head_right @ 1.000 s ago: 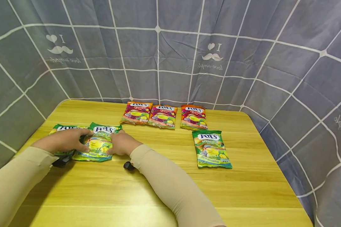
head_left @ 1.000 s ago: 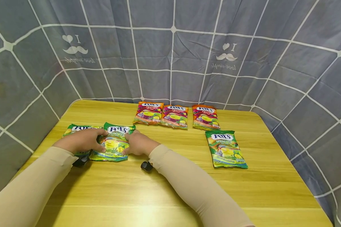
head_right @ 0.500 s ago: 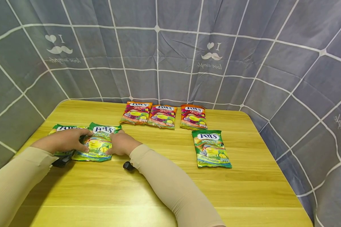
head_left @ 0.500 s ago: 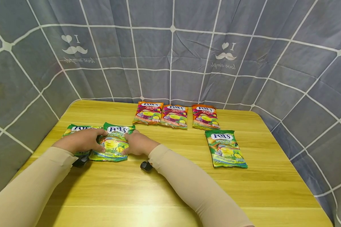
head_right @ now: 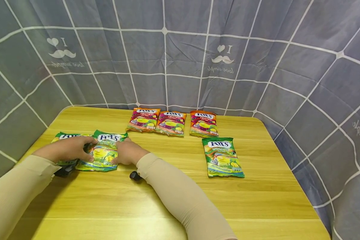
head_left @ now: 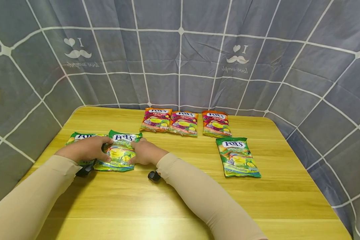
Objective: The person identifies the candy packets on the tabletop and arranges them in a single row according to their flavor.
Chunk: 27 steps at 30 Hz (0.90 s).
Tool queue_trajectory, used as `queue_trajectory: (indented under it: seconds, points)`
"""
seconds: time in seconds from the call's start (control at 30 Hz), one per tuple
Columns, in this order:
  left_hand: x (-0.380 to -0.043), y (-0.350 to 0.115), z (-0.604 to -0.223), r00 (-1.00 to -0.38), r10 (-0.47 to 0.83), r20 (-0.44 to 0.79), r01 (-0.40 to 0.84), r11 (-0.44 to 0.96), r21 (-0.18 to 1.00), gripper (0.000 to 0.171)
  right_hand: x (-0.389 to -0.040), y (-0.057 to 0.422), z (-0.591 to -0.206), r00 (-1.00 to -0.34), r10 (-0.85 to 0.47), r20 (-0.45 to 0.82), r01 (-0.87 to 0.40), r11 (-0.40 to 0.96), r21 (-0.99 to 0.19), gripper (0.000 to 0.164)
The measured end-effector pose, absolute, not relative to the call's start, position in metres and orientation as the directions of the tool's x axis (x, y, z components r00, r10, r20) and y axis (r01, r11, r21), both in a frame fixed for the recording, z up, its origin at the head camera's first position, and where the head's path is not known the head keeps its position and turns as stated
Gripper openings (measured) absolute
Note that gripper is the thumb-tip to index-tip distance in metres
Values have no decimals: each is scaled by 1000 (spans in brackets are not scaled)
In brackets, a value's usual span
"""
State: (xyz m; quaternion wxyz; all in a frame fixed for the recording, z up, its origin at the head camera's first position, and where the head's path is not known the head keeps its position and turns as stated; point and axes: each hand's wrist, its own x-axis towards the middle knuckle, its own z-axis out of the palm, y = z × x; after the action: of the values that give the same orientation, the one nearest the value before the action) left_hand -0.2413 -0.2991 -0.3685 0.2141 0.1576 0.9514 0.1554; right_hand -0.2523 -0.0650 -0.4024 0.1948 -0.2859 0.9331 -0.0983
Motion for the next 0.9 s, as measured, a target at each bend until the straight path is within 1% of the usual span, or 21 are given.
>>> queue_trajectory:
  seconds: [0.13, 0.27, 0.3, 0.4, 0.43, 0.5, 0.53, 0.63, 0.73, 0.9]
  points:
    - [-241, -294, -366, -852, 357, -383, 223, 910, 351, 82, -252, -60, -402, -760, -566, -320, -468, 817, -336, 89]
    - [-242, -286, -360, -849, 357, -388, 254, 922, 292, 78, -253, -48, -400, -756, -578, -308, -460, 803, -378, 93]
    - [-242, -284, -358, -848, 361, -389, 267, 924, 274, 74, -253, -44, -399, -756, -583, -297, -465, 798, -383, 93]
    - [-244, -277, -350, -844, 370, -388, 300, 926, 229, 51, -253, -27, -392, -754, -604, -260, -490, 779, -392, 93]
    - [-245, -274, -348, -845, 373, -382, 314, 926, 210, 50, -252, -19, -390, -754, -608, -249, -496, 776, -390, 92]
    - [-245, -266, -343, -853, 368, -371, 319, 929, 188, 53, -250, -2, -383, -761, -604, -237, -493, 776, -394, 90]
    - [-245, -261, -341, -859, 367, -357, 325, 930, 174, 56, -249, 8, -380, -765, -602, -231, -493, 777, -392, 89]
    - [-245, -241, -337, -880, 372, -295, 339, 927, 159, 79, -248, 40, -373, -786, -580, -214, -481, 791, -378, 84]
    - [-245, -213, -341, -888, 398, -230, 358, 912, 199, 79, -248, 74, -366, -812, -552, -191, -457, 804, -380, 81]
    - [-245, -154, -357, -877, 457, -151, 394, 862, 320, 80, -245, 133, -357, -853, -495, -169, -410, 834, -370, 80]
